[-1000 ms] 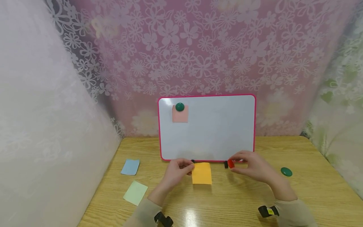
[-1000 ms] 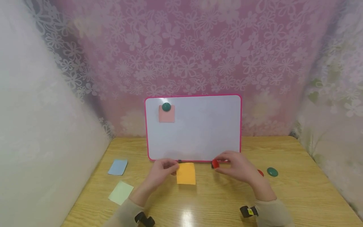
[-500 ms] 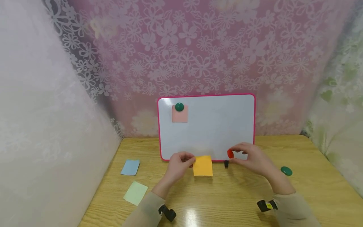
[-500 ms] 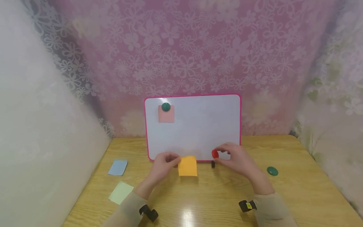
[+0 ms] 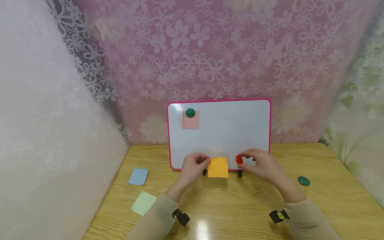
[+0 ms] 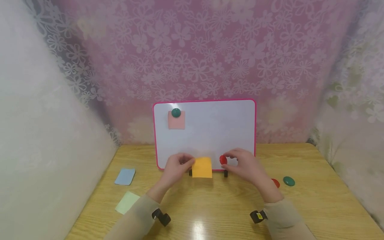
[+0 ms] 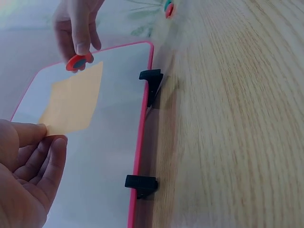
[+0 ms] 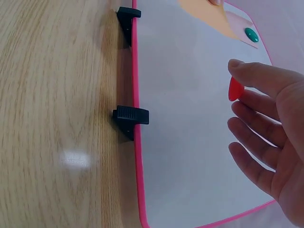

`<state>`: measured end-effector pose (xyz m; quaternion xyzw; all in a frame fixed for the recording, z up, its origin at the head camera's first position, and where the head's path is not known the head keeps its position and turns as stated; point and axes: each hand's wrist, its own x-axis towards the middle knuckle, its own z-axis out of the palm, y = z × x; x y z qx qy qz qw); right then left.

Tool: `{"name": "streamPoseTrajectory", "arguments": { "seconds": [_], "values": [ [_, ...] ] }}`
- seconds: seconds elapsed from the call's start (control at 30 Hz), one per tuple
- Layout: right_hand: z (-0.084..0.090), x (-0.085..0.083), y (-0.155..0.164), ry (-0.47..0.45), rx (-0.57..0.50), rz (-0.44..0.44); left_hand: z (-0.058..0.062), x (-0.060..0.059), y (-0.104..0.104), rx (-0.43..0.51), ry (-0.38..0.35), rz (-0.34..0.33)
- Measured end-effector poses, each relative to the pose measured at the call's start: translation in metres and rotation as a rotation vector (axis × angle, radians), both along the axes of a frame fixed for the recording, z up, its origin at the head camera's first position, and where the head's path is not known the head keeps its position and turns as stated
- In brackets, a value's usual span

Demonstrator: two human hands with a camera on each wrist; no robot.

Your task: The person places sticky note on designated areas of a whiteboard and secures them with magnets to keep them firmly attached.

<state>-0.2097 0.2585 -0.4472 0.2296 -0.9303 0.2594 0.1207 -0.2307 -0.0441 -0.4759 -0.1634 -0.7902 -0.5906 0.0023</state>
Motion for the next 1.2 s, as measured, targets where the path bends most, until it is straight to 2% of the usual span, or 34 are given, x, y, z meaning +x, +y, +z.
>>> {"name": "streamPoseTrajectory", "arguments": {
  "seconds": [0.3,0.5,0.77,1.03,1.2],
  "values": [
    [0.000,0.001,-0.002,0.035,-0.034,-0.017,0.005,-0.001,0.002,0.006,0.002,0.001],
    [0.001,0.001,-0.002,0.048,-0.042,-0.024,0.003,-0.005,0.005,0.026,0.000,0.013],
    [0.004,0.001,-0.006,0.055,-0.055,-0.056,0.006,-0.010,0.009,-0.063,0.057,0.051],
    [0.006,0.001,-0.010,0.071,-0.087,-0.078,0.016,-0.013,0.014,-0.072,0.075,0.054],
    [0.009,0.000,-0.013,0.102,-0.090,-0.088,0.020,-0.019,0.017,-0.095,0.112,0.072]
  ]
}}
